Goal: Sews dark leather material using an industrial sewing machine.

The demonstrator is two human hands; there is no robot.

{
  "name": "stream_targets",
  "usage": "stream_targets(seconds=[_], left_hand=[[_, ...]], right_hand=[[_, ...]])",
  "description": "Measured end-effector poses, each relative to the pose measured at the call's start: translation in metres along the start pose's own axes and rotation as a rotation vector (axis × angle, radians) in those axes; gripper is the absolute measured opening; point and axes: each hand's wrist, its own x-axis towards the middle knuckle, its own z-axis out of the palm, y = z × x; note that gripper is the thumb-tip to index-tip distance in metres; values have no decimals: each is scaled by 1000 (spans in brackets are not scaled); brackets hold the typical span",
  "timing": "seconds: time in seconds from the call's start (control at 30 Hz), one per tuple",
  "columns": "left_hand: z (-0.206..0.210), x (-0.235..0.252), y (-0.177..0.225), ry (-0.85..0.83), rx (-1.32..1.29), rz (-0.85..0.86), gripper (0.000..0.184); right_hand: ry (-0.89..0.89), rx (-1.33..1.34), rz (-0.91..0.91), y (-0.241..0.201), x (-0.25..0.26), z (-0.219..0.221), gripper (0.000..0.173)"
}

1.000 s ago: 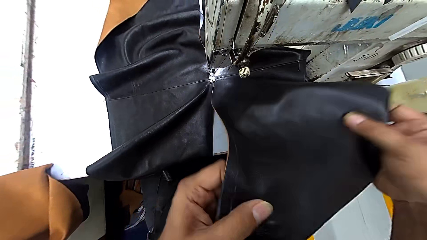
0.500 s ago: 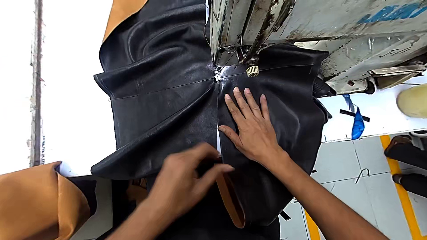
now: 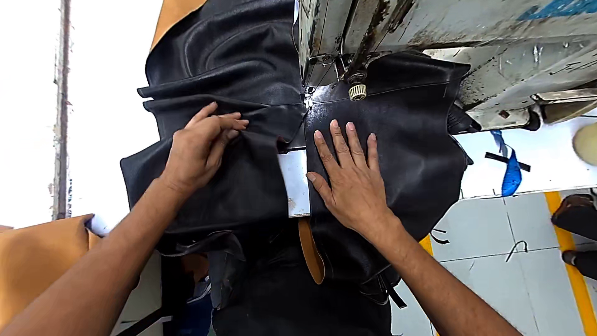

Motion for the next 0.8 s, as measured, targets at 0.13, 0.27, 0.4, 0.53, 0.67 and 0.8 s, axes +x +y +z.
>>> stream_targets(seconds=[0.13,0.27,0.4,0.53,0.67,0.8], left_hand=[[10,-10,61,0,86,-33,26],[26,-21,73,-39,115,-98,24],[33,-21,81,-132,139,-80,38],[45,-20,76,-137,128,-34,29],[40,-5,75,146,-184,-445,16],[37,-1,78,93,-197,-482,17]], right_hand=[[15,15,13,0,0,2,70],[0,5,-1,2,0,0,70],[22,14,1,3,-1,2,71],[71,46,16,3,-2,5,75],[73,36,19,3,-1,6,68],[75,53,24,2,-2,2,65]])
